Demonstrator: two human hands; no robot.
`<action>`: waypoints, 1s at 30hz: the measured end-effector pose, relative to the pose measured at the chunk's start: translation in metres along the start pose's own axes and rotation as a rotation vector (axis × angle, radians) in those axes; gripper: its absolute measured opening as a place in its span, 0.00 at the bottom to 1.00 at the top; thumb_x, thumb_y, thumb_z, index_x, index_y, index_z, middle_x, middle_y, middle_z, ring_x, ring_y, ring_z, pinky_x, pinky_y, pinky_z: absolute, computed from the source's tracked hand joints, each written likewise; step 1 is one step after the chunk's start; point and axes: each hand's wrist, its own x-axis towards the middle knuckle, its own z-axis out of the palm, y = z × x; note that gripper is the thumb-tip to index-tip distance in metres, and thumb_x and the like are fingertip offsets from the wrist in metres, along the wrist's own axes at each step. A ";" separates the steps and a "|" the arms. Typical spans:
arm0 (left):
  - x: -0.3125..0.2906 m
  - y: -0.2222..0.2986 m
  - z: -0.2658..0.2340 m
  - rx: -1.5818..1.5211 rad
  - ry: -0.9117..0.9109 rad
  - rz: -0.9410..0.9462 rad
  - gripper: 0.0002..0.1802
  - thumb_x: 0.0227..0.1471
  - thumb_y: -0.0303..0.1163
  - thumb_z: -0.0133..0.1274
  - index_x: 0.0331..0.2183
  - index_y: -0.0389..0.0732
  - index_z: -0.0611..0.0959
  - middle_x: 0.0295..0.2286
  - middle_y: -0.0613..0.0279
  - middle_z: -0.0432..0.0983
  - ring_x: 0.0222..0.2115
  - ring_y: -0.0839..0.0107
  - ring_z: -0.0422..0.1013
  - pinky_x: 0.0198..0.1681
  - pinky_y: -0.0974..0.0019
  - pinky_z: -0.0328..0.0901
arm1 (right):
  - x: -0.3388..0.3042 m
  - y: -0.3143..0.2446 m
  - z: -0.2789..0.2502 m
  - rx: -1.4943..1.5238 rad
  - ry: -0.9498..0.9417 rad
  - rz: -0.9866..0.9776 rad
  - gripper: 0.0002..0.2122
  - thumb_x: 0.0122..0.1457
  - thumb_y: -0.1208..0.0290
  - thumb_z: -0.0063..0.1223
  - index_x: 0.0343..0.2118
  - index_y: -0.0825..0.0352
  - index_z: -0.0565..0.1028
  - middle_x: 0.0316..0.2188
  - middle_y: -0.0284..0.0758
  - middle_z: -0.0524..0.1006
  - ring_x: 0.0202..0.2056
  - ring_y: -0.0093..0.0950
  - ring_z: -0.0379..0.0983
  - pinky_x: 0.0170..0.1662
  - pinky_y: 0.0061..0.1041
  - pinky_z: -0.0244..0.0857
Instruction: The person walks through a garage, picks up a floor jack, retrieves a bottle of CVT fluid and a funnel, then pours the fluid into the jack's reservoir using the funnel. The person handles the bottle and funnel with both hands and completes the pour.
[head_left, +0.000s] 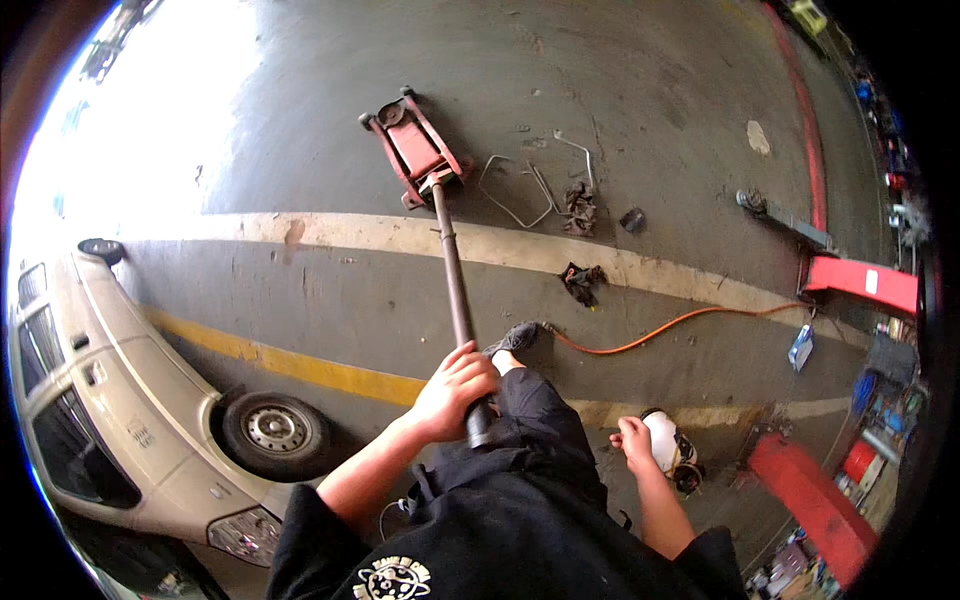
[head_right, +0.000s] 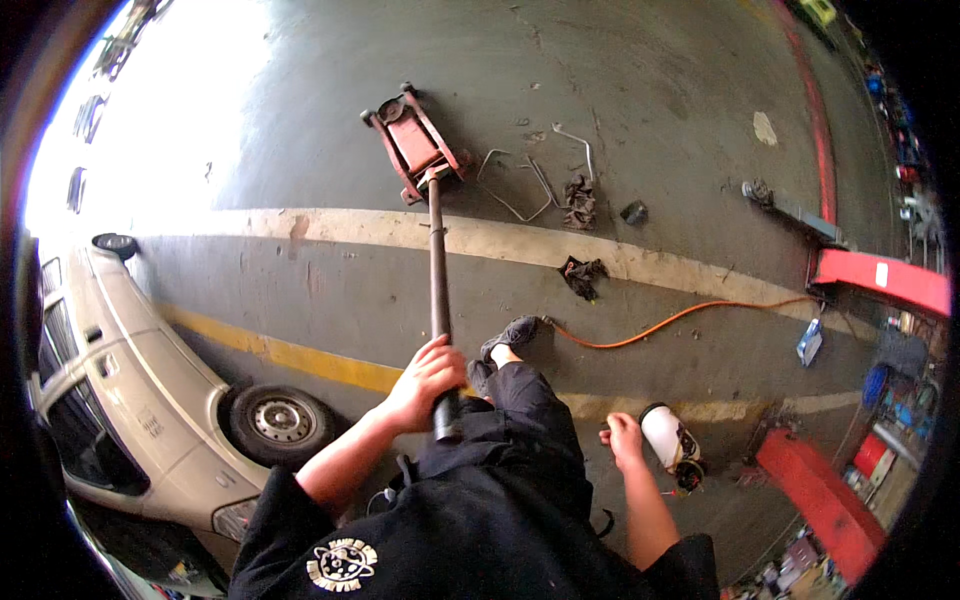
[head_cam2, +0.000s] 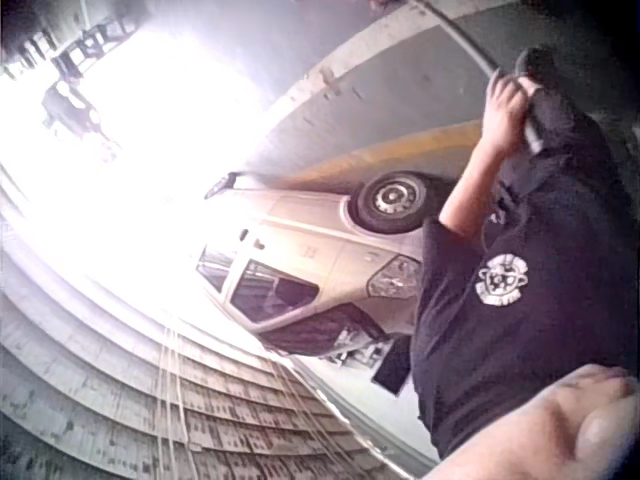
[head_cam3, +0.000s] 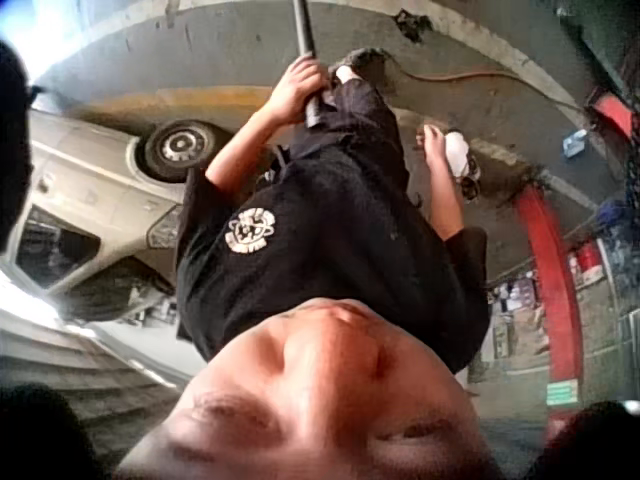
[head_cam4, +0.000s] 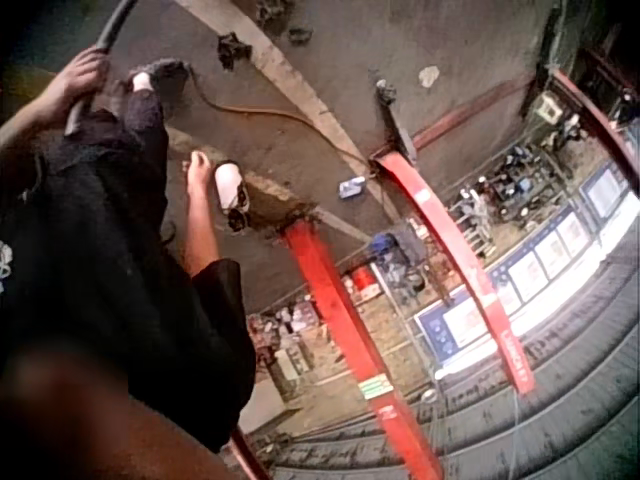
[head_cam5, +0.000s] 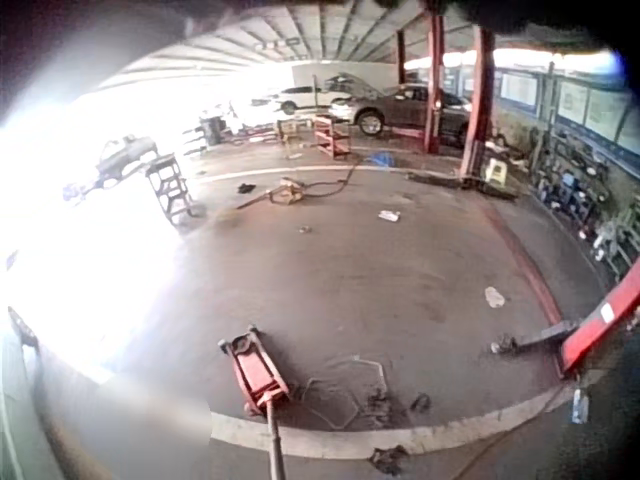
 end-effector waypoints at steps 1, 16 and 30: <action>-0.035 -0.006 0.002 0.039 -0.053 -0.034 0.19 0.38 0.33 0.62 0.38 0.43 0.80 0.41 0.57 0.75 0.54 0.56 0.69 0.66 0.42 0.51 | 0.004 -0.007 0.009 -0.037 -0.052 -0.037 0.12 0.66 0.65 0.53 0.44 0.68 0.74 0.31 0.32 0.76 0.27 0.25 0.77 0.29 0.25 0.72; -0.410 -0.087 0.063 0.809 -0.547 -0.491 0.22 0.55 0.37 0.53 0.52 0.66 0.79 0.67 0.57 0.52 0.67 0.47 0.48 0.66 0.43 0.51 | -0.004 -0.034 0.012 -0.463 -0.019 -0.266 0.10 0.65 0.67 0.54 0.42 0.68 0.77 0.32 0.32 0.80 0.25 0.21 0.77 0.27 0.22 0.70; -0.438 -0.132 0.180 -0.047 0.444 -1.488 0.19 0.38 0.28 0.59 0.36 0.38 0.73 0.31 0.49 0.72 0.34 0.52 0.73 0.40 0.53 0.70 | -0.017 -0.017 0.038 -0.702 0.015 -0.264 0.10 0.60 0.69 0.56 0.40 0.70 0.80 0.30 0.37 0.82 0.32 0.27 0.78 0.37 0.28 0.70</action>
